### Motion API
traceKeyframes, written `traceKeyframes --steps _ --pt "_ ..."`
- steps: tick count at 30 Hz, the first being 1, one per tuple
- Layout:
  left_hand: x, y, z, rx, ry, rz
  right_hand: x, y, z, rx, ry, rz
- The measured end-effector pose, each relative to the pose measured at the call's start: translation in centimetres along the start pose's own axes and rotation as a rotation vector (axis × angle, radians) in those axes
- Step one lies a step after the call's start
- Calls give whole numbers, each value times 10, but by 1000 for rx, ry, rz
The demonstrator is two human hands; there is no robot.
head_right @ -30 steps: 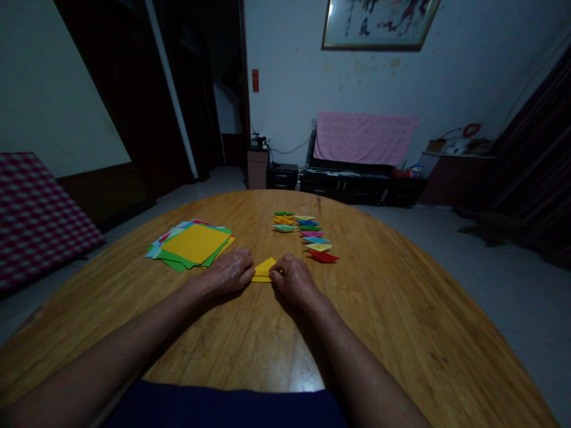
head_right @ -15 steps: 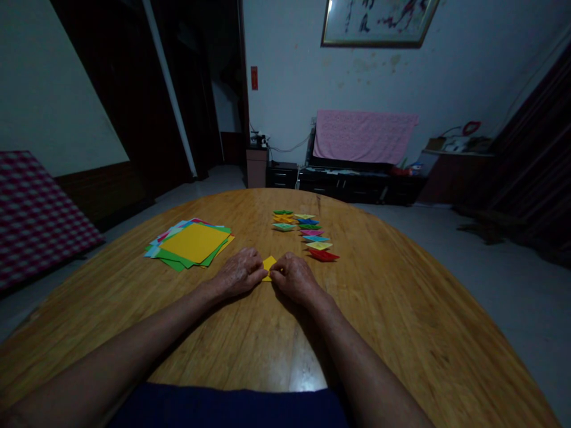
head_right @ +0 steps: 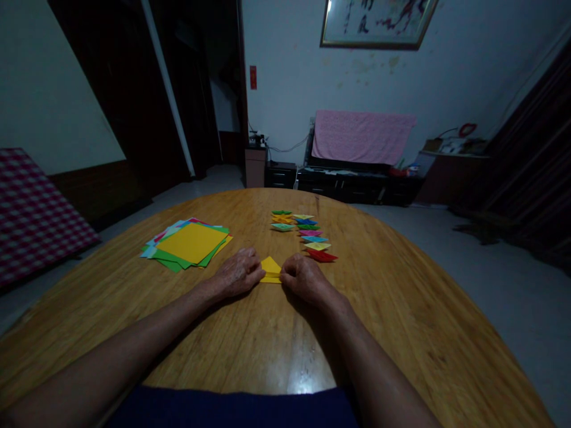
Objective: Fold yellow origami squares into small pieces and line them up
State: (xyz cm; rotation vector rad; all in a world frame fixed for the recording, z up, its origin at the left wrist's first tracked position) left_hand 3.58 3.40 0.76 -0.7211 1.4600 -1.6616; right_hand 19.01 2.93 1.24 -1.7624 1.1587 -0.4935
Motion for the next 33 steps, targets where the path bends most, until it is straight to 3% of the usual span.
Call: traceKeyframes --steps 4,15,21,33 --pt "-2 -1 0 9 -12 -35 2 -2 7 -34 80 -23" --pt "-10 -3 -1 -21 -68 -134 3 -4 -2 76 106 -21" --pt "-12 -4 -4 40 -120 -150 3 -4 -4 188 153 43" --pt "-14 -4 -6 87 -137 -160 5 -3 -2 173 178 82"
Point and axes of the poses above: each hand's wrist, its own x-axis away from the middle knuckle, its own y-axis out of the palm, z = x × y, the point moved 6 cm from there along -x, towards the middle knuckle, and after that the axes turned 7 degrees about -z, right-handed, at the moved point
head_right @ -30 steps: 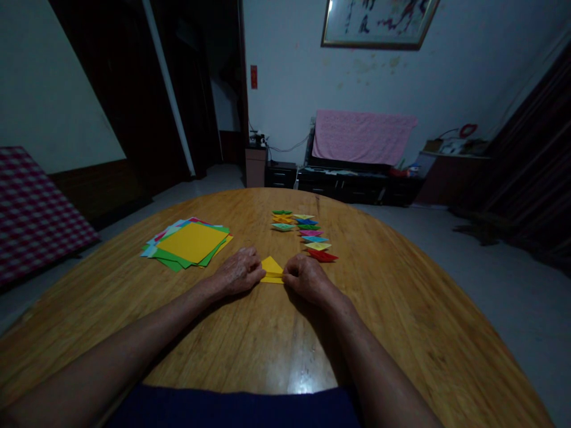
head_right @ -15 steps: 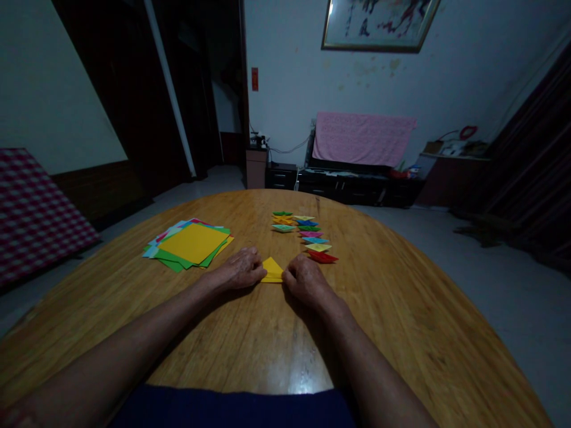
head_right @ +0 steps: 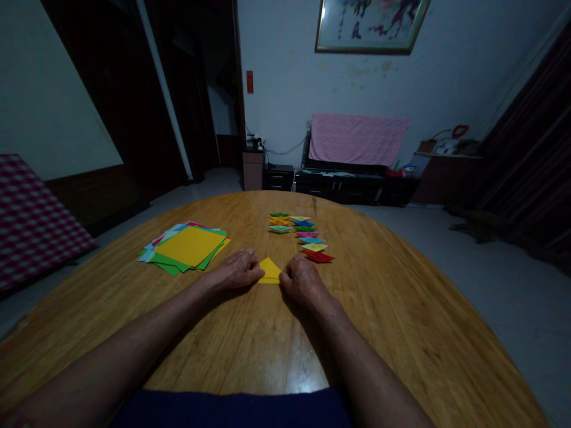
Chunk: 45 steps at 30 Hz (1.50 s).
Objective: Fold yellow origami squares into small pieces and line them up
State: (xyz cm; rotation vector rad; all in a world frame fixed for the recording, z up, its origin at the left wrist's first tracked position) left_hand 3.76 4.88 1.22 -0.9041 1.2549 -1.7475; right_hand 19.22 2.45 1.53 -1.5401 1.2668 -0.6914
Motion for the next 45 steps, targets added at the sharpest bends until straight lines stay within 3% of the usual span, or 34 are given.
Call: traceKeyframes --steps 8,13,37,45 --pt "1 -2 1 -34 2 7 -1 -2 9 -70 24 -22" --pt "3 -3 2 -11 -2 0 1 -4 12 -110 -40 -55" --pt "4 -2 3 -28 -12 33 0 -1 10 29 30 30" --pt "2 0 2 -42 -6 40 -1 0 10 27 77 3"
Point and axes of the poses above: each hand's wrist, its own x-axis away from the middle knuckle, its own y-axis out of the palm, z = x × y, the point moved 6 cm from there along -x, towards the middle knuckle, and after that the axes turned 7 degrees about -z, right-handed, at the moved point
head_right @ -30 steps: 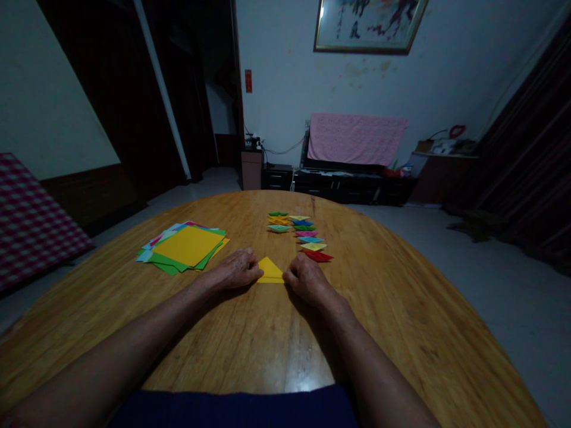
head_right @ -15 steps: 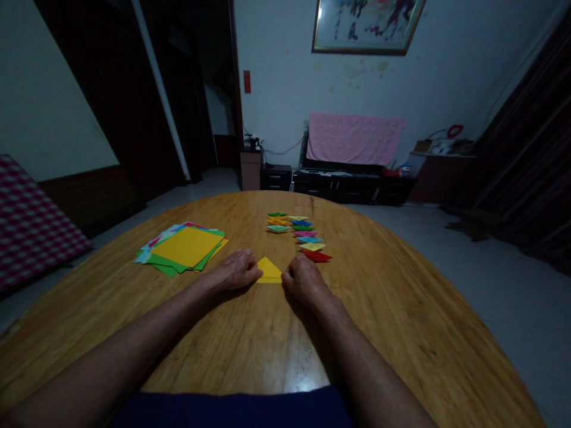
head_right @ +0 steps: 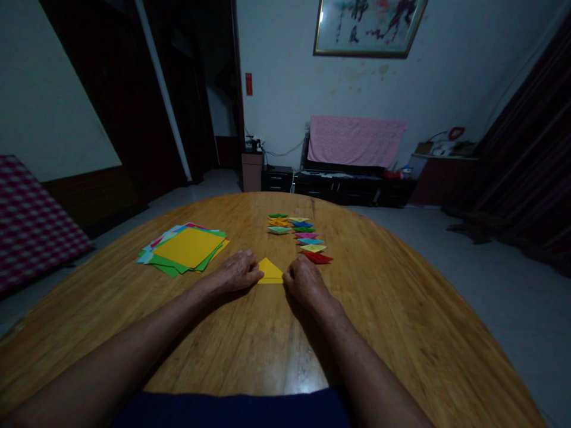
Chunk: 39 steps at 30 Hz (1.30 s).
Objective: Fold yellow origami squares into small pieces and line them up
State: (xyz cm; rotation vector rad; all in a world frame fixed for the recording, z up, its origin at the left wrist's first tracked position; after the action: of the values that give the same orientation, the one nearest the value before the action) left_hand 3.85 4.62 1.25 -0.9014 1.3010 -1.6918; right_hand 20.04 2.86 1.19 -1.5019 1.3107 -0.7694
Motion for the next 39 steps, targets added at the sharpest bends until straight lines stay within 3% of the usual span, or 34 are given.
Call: traceKeyframes --steps 14,22,28,34,39 --pt "4 1 1 51 84 34 10 2 -26 47 -175 -20" --pt "3 -2 2 36 88 12 12 2 -31 41 -135 5" --pt "3 -2 2 50 93 8 13 5 -33 57 -5 71" --pt "1 0 0 32 95 -21 10 8 -30 77 140 5" --pt "0 2 -1 41 119 -5 12 8 -21 109 157 3"
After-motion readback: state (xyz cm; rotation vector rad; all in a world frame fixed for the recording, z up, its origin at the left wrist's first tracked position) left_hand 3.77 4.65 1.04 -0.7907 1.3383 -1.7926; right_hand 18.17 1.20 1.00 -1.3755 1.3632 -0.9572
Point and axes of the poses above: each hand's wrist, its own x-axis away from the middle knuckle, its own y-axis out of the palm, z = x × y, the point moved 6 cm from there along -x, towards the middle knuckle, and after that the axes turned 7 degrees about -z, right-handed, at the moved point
